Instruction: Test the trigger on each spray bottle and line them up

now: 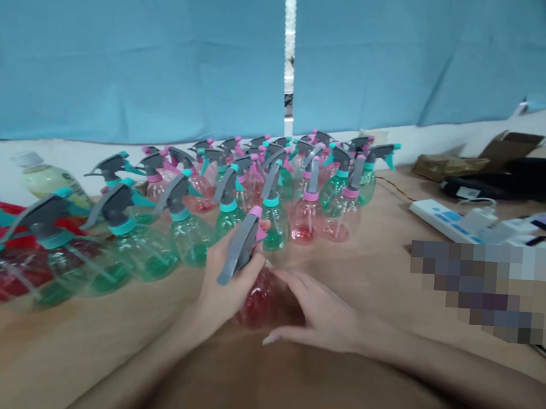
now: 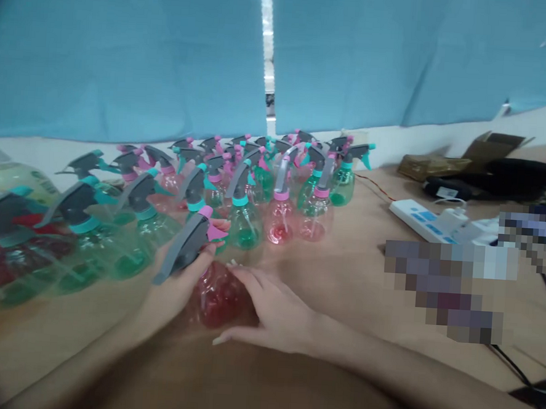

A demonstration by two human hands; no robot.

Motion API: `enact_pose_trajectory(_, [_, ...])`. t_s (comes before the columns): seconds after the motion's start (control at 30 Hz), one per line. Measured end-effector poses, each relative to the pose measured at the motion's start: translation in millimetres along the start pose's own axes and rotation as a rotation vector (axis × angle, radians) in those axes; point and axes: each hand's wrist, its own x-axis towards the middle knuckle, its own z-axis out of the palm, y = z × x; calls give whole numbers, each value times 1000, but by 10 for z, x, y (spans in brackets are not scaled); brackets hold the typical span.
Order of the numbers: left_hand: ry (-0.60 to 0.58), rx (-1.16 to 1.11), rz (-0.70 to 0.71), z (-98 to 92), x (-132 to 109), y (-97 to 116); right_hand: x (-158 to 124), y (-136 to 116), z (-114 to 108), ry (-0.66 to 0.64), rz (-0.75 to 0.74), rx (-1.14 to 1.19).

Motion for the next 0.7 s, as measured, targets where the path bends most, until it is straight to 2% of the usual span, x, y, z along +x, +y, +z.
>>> enact_pose_trajectory(0.17, [-39,-41,53,448,79,150,-195,-113,-206,152,94,51])
enact_pose_trajectory(0.33, [-87,-53,134,922,192,329,-373,23,-380,288,135,-82])
enact_pose_trajectory(0.43, [-148,-132,130,1172,263,433,-493,136,-520,343,137,-173])
enact_pose_trajectory(0.57, [-227,-189,132,1417,353,535,-670,252,-729,358,174,-235])
enact_pose_trajectory(0.7, [-284,-199,164,1565,366,534,-805,403,-923,353,209,-273])
